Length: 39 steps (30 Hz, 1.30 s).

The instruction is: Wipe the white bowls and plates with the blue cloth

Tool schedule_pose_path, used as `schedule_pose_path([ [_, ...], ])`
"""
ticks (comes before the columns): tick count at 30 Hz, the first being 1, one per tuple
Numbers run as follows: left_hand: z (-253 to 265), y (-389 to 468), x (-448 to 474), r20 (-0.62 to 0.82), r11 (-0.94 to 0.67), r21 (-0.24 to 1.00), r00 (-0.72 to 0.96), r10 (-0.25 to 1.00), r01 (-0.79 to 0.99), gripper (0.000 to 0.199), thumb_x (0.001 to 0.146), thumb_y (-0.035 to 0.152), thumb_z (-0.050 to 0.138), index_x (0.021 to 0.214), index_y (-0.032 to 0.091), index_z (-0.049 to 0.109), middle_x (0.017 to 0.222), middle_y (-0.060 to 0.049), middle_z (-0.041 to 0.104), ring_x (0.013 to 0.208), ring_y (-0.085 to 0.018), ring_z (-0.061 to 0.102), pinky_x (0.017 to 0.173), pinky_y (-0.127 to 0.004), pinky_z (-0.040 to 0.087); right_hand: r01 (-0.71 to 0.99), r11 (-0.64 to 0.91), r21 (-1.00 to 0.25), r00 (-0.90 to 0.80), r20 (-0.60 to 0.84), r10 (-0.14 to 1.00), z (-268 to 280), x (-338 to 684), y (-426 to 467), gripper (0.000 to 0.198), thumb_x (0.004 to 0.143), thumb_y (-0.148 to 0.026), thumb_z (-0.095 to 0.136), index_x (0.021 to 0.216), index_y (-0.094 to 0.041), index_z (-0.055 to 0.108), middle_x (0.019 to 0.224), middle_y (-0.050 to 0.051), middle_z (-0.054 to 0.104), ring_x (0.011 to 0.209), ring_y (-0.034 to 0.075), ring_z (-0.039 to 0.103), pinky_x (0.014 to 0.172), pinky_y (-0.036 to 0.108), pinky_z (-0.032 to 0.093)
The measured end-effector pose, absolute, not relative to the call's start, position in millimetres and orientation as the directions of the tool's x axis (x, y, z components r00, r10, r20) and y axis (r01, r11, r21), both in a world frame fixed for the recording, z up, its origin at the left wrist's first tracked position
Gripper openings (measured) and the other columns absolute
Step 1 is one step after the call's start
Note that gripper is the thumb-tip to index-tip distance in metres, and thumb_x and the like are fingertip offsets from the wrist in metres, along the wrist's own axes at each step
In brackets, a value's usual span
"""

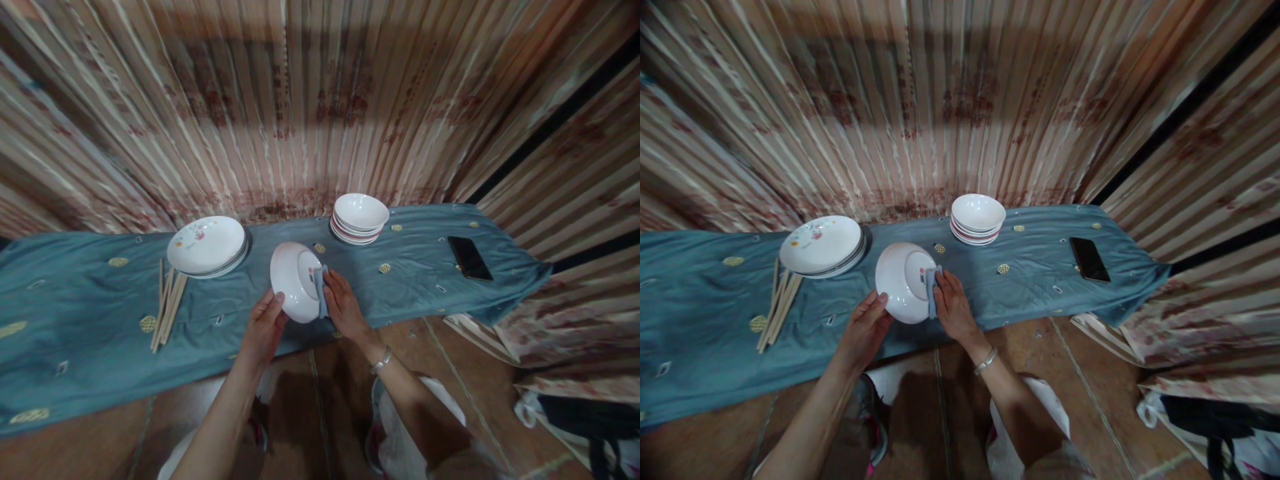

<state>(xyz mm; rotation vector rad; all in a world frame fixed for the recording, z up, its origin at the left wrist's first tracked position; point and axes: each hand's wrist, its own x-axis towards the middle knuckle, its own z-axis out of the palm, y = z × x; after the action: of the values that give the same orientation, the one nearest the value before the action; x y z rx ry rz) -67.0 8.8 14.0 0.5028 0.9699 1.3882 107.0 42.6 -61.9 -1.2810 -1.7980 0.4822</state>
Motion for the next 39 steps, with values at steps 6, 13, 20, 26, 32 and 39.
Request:
schedule_pose_path([
  [6, 12, 11, -68, -0.271, 0.139, 0.783, -0.131, 0.954, -0.607, 0.043, 0.057, 0.035, 0.09, 0.092, 0.014, 0.075, 0.096, -0.01, 0.078, 0.107, -0.028, 0.069, 0.092, -0.035, 0.055, 0.591, 0.426, -0.685, -0.125, 0.444, 0.887, -54, 104, 28, 0.045, 0.102, -0.035, 0.034, 0.134, -0.015, 0.059, 0.137, 0.017, 0.058, 0.132, 0.027, 0.05, 0.114, 0.053, 0.041],
  [13, 14, 12, -66, -0.258, 0.138, 0.776, -0.11, 0.96, -0.615, 0.048, 0.059, 0.034, 0.089, 0.1, 0.014, 0.074, 0.099, -0.011, 0.078, 0.108, -0.029, 0.069, 0.091, -0.035, 0.056, 0.562, 0.516, -0.647, -0.183, 0.511, 0.84, -42, 94, 13, 0.041, 0.101, -0.028, 0.039, 0.137, -0.02, 0.057, 0.139, 0.014, 0.058, 0.132, 0.025, 0.051, 0.113, 0.05, 0.044],
  [20, 15, 12, -64, -0.241, 0.123, 0.773, -0.109, 0.964, -0.623, 0.039, 0.058, 0.036, 0.089, 0.089, 0.018, 0.075, 0.094, -0.006, 0.079, 0.096, -0.025, 0.072, 0.086, -0.034, 0.057, 0.548, 0.68, -0.487, -0.321, 0.628, 0.709, -32, 78, 5, 0.054, 0.1, -0.016, 0.037, 0.154, -0.021, 0.031, 0.156, 0.013, 0.038, 0.149, 0.024, 0.029, 0.119, 0.051, 0.036],
  [26, 16, 8, -64, -0.255, 0.159, 0.793, -0.082, 0.964, -0.588, 0.036, 0.058, 0.038, 0.089, 0.087, 0.021, 0.077, 0.092, -0.003, 0.079, 0.092, -0.022, 0.071, 0.077, -0.027, 0.055, 0.574, 0.703, -0.421, -0.378, 0.625, 0.683, -21, 69, 14, 0.055, 0.1, -0.015, 0.034, 0.154, -0.019, 0.027, 0.156, 0.014, 0.038, 0.152, 0.024, 0.021, 0.12, 0.054, 0.034],
  [32, 10, 4, -64, -0.247, 0.18, 0.829, -0.058, 0.967, -0.529, 0.035, 0.064, 0.038, 0.085, 0.092, 0.018, 0.075, 0.099, -0.008, 0.077, 0.102, -0.024, 0.068, 0.086, -0.031, 0.053, 0.586, 0.663, -0.466, -0.289, 0.644, 0.709, -12, 71, 27, 0.054, 0.101, -0.022, 0.032, 0.154, -0.018, 0.026, 0.16, 0.014, 0.03, 0.151, 0.024, 0.022, 0.122, 0.052, 0.029],
  [39, 6, 2, -61, -0.169, 0.152, 0.891, -0.003, 0.986, -0.427, 0.042, 0.071, 0.044, 0.078, 0.105, 0.019, 0.074, 0.105, -0.007, 0.076, 0.109, -0.026, 0.065, 0.093, -0.037, 0.052, 0.569, 0.602, -0.56, -0.207, 0.611, 0.764, -5, 79, 41, 0.05, 0.102, -0.026, 0.032, 0.15, -0.016, 0.036, 0.157, 0.015, 0.035, 0.148, 0.024, 0.03, 0.121, 0.051, 0.03],
])
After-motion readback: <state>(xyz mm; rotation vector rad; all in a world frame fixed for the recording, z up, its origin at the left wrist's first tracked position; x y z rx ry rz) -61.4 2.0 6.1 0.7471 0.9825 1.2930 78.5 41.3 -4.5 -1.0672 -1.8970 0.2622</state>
